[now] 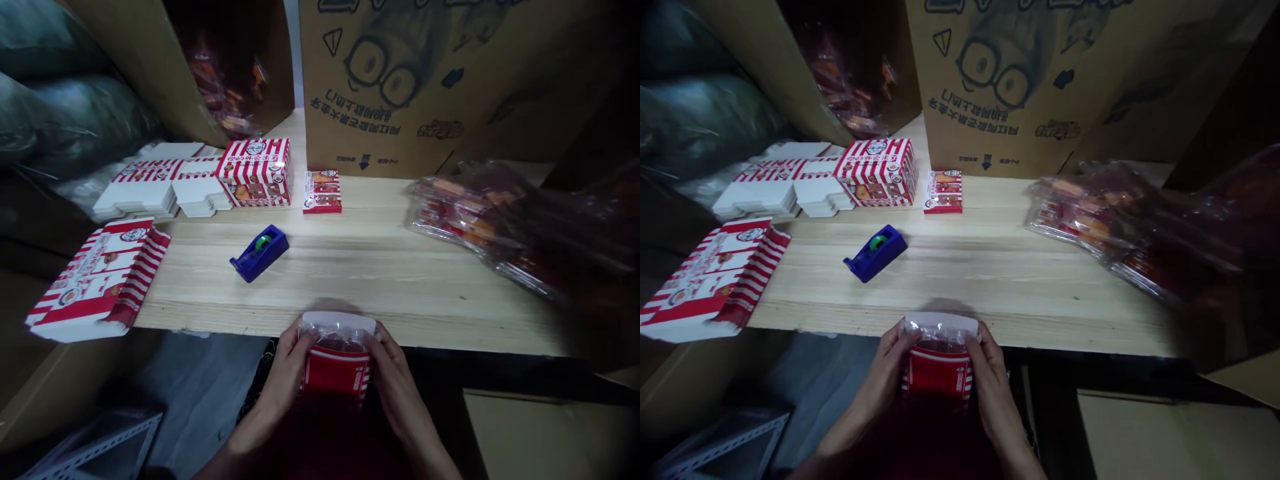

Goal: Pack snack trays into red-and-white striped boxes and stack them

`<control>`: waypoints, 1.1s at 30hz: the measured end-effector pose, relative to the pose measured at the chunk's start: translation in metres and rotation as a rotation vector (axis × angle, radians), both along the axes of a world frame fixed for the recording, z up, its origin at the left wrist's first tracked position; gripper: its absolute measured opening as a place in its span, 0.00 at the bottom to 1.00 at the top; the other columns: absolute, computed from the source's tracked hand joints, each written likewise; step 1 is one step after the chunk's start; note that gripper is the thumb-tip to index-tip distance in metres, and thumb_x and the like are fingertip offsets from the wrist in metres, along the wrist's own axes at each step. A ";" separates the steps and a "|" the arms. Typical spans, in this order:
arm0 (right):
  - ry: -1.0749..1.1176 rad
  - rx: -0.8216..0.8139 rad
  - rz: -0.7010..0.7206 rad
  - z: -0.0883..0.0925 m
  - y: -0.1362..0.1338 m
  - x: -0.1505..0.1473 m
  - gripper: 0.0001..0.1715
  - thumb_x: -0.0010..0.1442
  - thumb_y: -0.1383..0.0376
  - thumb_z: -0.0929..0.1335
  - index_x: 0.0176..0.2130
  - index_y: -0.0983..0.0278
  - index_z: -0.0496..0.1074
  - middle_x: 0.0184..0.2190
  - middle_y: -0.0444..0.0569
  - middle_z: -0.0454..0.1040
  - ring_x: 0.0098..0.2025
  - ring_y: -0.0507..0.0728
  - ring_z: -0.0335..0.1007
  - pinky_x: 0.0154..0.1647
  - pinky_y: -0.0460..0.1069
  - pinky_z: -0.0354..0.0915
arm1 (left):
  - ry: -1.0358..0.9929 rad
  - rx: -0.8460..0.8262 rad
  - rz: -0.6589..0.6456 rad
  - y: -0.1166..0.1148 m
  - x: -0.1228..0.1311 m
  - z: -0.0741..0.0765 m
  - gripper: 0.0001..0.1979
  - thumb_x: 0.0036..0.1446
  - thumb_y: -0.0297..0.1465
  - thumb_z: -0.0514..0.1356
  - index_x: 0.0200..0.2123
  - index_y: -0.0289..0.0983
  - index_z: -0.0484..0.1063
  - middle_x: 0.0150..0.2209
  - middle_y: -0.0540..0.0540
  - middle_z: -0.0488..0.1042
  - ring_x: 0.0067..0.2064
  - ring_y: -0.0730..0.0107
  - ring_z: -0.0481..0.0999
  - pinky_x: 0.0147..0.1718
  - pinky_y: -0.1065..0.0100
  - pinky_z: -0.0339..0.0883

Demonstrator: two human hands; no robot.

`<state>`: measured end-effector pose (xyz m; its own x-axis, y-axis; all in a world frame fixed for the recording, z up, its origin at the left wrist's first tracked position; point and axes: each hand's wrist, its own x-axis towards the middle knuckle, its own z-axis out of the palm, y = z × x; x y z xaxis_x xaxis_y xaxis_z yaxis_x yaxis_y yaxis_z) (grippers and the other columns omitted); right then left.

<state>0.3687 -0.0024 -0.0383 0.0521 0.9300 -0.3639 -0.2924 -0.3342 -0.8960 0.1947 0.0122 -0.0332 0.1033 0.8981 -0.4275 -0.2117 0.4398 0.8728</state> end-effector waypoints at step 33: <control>0.358 -0.162 0.085 -0.020 0.019 0.020 0.19 0.50 0.61 0.81 0.43 0.56 0.85 0.40 0.48 0.86 0.49 0.63 0.80 0.57 0.57 0.70 | -0.382 -0.216 -0.121 0.020 -0.023 -0.006 0.15 0.55 0.26 0.68 0.47 0.35 0.83 0.42 0.40 0.85 0.40 0.63 0.83 0.43 0.67 0.73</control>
<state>0.3888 0.0162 -0.0587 -0.1789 0.8547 -0.4873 -0.5415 -0.4991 -0.6765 0.1717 0.0321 -0.0390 0.3889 0.7642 -0.5146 -0.4368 0.6447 0.6274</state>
